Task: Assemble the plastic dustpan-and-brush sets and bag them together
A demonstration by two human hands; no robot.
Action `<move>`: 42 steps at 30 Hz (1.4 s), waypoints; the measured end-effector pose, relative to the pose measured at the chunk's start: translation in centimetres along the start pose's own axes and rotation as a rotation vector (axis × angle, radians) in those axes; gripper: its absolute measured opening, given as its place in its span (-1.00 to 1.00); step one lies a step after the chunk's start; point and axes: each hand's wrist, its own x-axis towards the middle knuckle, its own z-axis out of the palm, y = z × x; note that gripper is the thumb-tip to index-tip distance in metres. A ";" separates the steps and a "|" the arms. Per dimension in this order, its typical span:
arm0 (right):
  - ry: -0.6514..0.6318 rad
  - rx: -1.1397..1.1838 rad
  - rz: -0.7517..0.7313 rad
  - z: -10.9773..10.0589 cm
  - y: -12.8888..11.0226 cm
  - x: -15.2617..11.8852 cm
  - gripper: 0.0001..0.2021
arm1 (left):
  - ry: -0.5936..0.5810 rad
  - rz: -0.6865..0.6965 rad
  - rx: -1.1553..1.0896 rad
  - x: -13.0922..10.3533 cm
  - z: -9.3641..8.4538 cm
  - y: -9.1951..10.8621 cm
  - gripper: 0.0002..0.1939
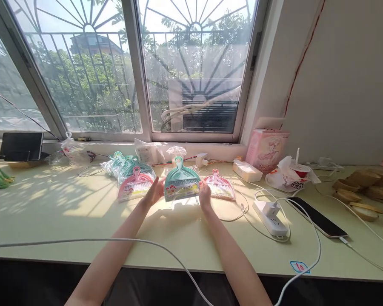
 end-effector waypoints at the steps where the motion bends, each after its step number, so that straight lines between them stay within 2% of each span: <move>1: 0.026 -0.068 -0.005 -0.2 0.1 -0.1 -0.47 | 0.031 -0.019 0.031 -0.2 0.0 -0.2 -0.12; 3: 0.053 -0.215 -0.071 -0.7 0.1 -0.2 -0.48 | 0.119 -0.026 0.092 -0.2 0.1 -0.9 -0.16; 6: 0.047 -0.491 -0.284 -1.3 -0.6 -0.4 -0.51 | 0.273 -0.014 0.119 0.0 0.2 -1.7 -0.21; 10: -0.220 -0.724 -0.556 -1.2 -1.7 -1.0 -0.73 | 0.410 0.007 0.098 0.3 0.1 -1.6 -0.25; 12: -0.356 -0.738 -0.615 -0.7 -1.9 -1.5 -0.75 | 0.429 0.050 0.076 0.3 0.1 -1.3 -0.24; 14: -0.430 -0.736 -0.626 -0.2 -1.8 -2.0 -0.73 | 0.446 0.088 0.052 0.3 0.0 -1.0 -0.22; 16: -0.423 -0.712 -0.574 0.3 -1.5 -2.4 -0.71 | 0.481 0.105 0.026 0.3 -0.1 -0.8 -0.19; 19: -0.340 -0.558 -0.347 0.9 -0.9 -2.5 -0.65 | 0.511 0.112 -0.033 0.3 -0.2 -0.6 -0.15; 23: -0.259 -0.114 0.091 1.2 -0.4 -2.0 -0.64 | 0.408 0.086 -0.070 0.2 0.0 -0.8 -0.14; 25: -0.215 0.120 0.209 1.2 -0.4 -1.7 -0.64 | 0.336 0.063 -0.058 0.1 0.2 -1.0 -0.16; 27: -0.171 0.292 0.245 1.1 -0.5 -1.5 -0.62 | 0.273 0.047 -0.045 0.0 0.3 -1.0 -0.16; 30: -0.145 0.412 0.290 1.0 -1.0 -1.2 -0.64 | 0.229 0.044 -0.038 0.0 0.1 -0.9 -0.16; 36: -0.252 0.515 0.299 1.0 -2.0 -1.6 -0.56 | 0.234 -0.039 -0.054 -0.3 -0.3 -1.1 -0.27; 39: -0.237 0.508 0.299 1.0 -2.0 -1.8 -0.53 | 0.212 -0.032 -0.030 -0.4 -0.1 -1.1 -0.28; 42: -0.170 0.477 0.305 1.0 -1.5 -1.8 -0.47 | 0.208 -0.042 -0.012 -0.1 -0.1 -1.2 -0.31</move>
